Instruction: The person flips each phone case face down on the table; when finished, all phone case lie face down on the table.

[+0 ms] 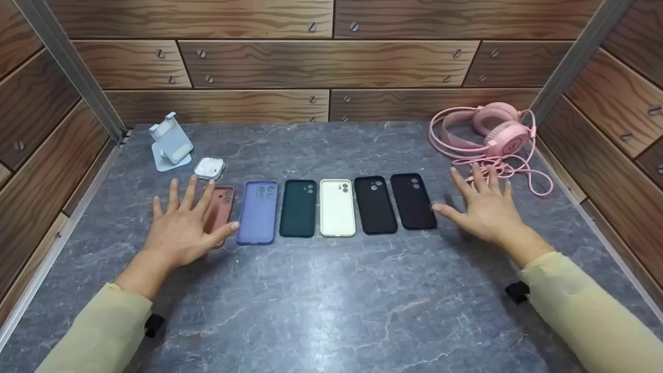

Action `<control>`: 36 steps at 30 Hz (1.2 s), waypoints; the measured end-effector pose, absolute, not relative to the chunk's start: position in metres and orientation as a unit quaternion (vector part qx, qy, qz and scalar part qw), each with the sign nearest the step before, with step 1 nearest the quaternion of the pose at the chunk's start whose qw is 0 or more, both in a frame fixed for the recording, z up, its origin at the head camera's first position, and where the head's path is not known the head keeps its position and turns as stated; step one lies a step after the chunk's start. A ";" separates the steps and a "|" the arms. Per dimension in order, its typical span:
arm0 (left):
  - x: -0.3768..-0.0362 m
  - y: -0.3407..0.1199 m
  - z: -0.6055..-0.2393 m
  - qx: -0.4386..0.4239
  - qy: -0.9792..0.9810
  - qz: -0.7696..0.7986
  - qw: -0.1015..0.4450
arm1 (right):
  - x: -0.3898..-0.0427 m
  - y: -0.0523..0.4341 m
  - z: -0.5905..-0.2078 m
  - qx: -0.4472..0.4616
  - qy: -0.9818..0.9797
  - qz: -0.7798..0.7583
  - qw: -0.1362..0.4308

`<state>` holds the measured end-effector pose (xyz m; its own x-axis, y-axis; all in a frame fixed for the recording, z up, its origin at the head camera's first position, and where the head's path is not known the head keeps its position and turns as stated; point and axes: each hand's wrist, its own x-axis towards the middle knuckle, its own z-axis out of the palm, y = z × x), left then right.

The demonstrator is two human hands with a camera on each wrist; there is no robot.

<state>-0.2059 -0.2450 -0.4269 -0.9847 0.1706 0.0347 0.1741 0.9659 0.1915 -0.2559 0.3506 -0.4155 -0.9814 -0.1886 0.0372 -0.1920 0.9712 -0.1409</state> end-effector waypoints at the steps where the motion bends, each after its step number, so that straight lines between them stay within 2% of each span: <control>1: -0.206 -0.245 -0.427 -0.087 -0.991 -0.098 0.009 | -0.256 0.350 -0.415 0.096 -0.993 0.072 0.012; 13: -0.205 -0.243 -0.426 -0.087 -0.992 -0.093 0.008 | -0.254 0.350 -0.414 0.099 -0.992 0.076 0.018; 20: -0.208 -0.228 -0.417 -0.097 -0.991 -0.089 0.031 | -0.254 0.349 -0.410 0.106 -0.990 0.088 0.034; 26: -0.221 -0.191 -0.404 -0.114 -0.988 -0.097 0.046 | -0.256 0.346 -0.408 0.120 -0.985 0.113 0.042; 36: -0.246 -0.092 -0.378 -0.165 -0.974 -0.143 0.052 | -0.262 0.338 -0.406 0.153 -0.970 0.172 0.073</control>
